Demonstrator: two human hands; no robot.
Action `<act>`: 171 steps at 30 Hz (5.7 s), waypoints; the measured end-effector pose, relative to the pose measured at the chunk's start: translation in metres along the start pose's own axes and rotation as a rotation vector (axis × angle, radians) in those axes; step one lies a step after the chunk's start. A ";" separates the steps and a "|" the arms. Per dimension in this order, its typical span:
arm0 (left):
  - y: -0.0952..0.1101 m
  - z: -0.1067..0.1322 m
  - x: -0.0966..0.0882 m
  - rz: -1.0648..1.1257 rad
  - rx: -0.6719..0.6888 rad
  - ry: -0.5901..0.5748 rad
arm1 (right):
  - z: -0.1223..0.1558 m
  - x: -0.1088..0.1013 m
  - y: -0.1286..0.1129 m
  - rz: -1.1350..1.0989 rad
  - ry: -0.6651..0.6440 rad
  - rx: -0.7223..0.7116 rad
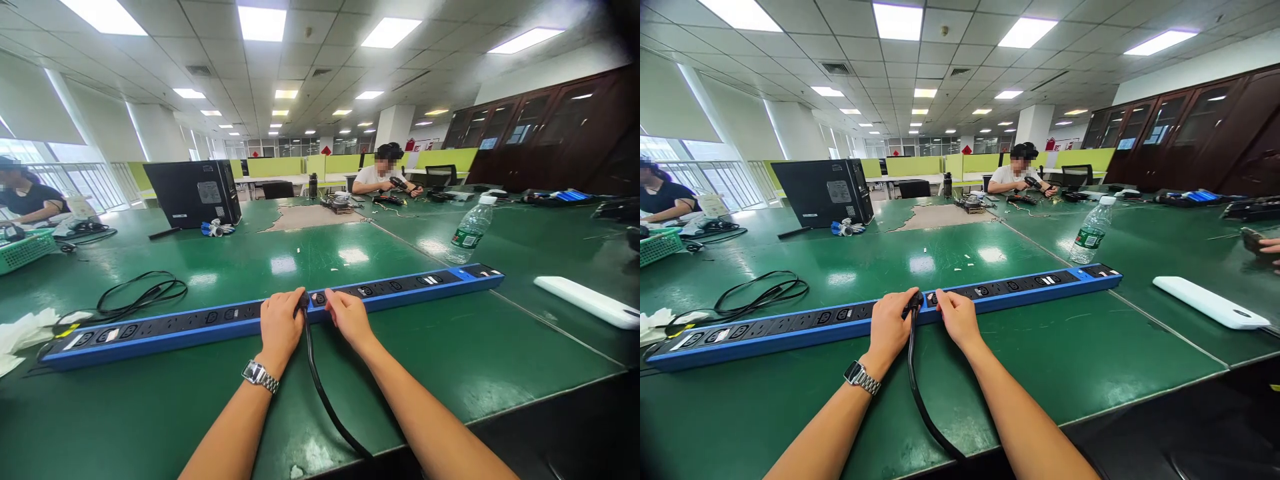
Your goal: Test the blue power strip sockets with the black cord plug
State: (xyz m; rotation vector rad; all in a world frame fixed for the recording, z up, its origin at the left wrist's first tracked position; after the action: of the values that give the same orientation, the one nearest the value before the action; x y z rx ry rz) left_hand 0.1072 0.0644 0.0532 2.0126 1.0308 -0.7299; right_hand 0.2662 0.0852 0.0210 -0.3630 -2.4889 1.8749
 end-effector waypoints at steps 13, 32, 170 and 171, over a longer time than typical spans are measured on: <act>-0.003 0.000 0.004 0.079 -0.085 0.039 | 0.001 -0.007 -0.006 0.066 0.098 -0.064; -0.006 0.003 0.011 0.070 -0.064 0.071 | 0.003 -0.004 -0.007 0.153 0.086 -0.150; -0.006 -0.012 0.004 -0.030 -0.121 0.110 | -0.002 -0.005 -0.004 0.162 0.059 -0.079; -0.004 -0.012 0.004 -0.039 -0.104 0.110 | -0.002 -0.005 -0.004 0.164 0.061 -0.082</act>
State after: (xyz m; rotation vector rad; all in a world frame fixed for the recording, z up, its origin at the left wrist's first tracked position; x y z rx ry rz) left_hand 0.1077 0.0778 0.0557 1.9655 1.1511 -0.5785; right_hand 0.2705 0.0850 0.0260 -0.6348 -2.5731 1.7876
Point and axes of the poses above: each hand's wrist, its own z-axis away from the middle knuckle, its own x-axis out of the palm, y = z × x, the point moved 7 cm from there along -z, towards the middle knuckle, and after that the axes turned 1 degree about z, right-handed, at the moved point
